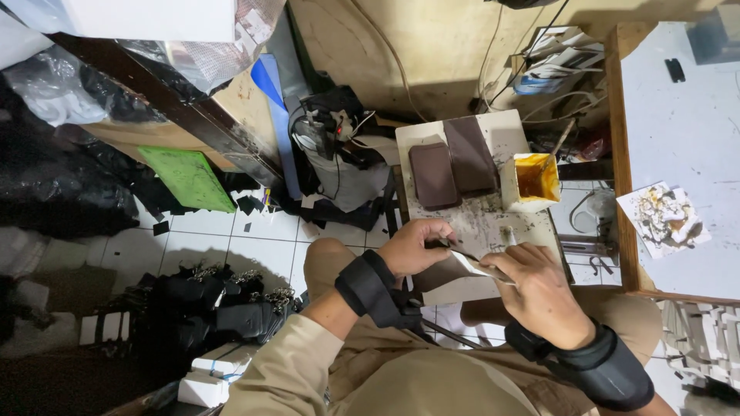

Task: The person sits at a workbench assembling small brown leather goods. They dip pieces into a yellow container of glue, press white paper strips onto the leather pieces, and set the finished pieces aside while handling more leather and paper components.

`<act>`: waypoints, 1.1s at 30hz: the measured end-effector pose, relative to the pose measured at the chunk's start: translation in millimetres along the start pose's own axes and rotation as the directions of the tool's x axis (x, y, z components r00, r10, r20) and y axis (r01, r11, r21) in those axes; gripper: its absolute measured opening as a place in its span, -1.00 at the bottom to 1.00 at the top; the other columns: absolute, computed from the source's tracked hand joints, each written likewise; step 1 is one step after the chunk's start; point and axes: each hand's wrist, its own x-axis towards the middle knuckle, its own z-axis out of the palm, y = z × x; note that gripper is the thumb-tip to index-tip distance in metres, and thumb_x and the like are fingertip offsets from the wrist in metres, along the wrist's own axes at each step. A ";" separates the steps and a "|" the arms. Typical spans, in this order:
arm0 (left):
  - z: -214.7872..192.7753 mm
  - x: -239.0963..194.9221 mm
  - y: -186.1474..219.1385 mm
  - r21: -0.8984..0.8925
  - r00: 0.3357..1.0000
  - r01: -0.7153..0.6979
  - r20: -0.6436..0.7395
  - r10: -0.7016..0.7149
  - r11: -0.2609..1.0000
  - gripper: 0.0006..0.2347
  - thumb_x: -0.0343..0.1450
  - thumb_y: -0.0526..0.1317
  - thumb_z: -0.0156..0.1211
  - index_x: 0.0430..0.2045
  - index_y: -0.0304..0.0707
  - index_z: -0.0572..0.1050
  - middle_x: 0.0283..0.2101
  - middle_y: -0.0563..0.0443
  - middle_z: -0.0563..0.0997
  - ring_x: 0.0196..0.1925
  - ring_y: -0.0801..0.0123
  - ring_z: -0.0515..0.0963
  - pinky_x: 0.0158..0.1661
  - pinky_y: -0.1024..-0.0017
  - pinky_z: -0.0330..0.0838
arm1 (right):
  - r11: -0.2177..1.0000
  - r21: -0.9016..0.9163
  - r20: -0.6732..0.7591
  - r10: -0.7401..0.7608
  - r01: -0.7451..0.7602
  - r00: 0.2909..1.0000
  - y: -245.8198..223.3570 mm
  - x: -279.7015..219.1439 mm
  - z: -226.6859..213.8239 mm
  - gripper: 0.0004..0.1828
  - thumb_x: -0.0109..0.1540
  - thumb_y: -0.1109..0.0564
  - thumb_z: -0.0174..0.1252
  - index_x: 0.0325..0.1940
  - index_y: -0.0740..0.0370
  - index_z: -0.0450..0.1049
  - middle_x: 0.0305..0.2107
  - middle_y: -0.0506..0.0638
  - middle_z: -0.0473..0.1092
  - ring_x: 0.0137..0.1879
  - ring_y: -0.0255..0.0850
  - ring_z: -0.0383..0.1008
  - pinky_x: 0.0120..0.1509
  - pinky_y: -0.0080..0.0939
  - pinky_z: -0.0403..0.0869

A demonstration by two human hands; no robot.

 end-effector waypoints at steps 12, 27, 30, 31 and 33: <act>3.5 -1.4 1.0 0.005 0.995 0.088 -0.055 -0.087 0.996 -0.59 0.34 -0.13 0.32 0.05 -0.33 0.52 0.20 -0.18 0.57 0.29 0.16 0.53 0.33 0.29 0.34 | 0.998 0.059 -0.077 0.006 -0.001 0.997 -4.5 1.8 -2.3 -0.65 0.15 0.27 0.13 0.04 0.18 0.46 -0.26 0.04 0.44 -0.09 -0.05 0.43 0.14 -0.01 0.41; -1.9 -15.5 12.5 -0.146 0.997 -0.035 -0.071 0.025 0.989 -0.77 0.37 -0.26 0.40 -0.20 -0.40 0.54 -0.14 0.06 0.66 0.01 0.43 0.52 0.14 0.14 0.42 | 0.877 0.400 -0.099 0.331 -0.267 0.939 -13.0 14.0 3.3 -0.78 0.17 0.23 0.25 -0.19 -0.03 0.70 -0.43 -0.01 0.61 -0.24 0.02 0.66 -0.23 -0.14 0.59; -0.8 -16.7 13.4 -0.071 0.995 -0.058 -0.087 0.052 0.996 -0.71 0.35 -0.25 0.42 -0.13 -0.36 0.52 -0.15 -0.16 0.67 0.01 0.21 0.63 0.13 0.13 0.44 | 0.735 0.595 0.003 0.405 -0.327 0.915 -27.8 20.9 -21.3 -0.81 0.16 0.27 0.28 -0.16 0.20 0.69 -0.45 0.20 0.62 -0.22 -0.14 0.64 -0.19 -0.05 0.59; -0.7 -15.2 14.2 -0.072 0.995 -0.058 -0.087 0.052 0.996 -0.71 0.35 -0.25 0.42 -0.13 -0.36 0.52 -0.15 -0.16 0.67 0.01 0.21 0.63 0.13 0.13 0.44 | 0.735 0.594 0.003 0.405 -0.327 0.914 -28.1 22.6 -23.8 -0.81 0.16 0.27 0.28 -0.16 0.20 0.69 -0.45 0.20 0.62 -0.22 -0.14 0.64 -0.19 -0.05 0.59; -0.1 -11.8 15.6 -0.037 0.992 -0.092 -0.089 0.088 0.995 -0.74 0.35 -0.26 0.40 -0.18 -0.41 0.52 -0.18 -0.21 0.66 -0.01 0.17 0.63 0.10 0.08 0.45 | 0.620 0.679 0.101 0.453 -0.394 0.886 -28.8 24.9 -28.2 -0.80 0.20 0.27 0.25 -0.12 0.26 0.71 -0.46 0.19 0.63 -0.28 -0.13 0.57 -0.15 -0.03 0.59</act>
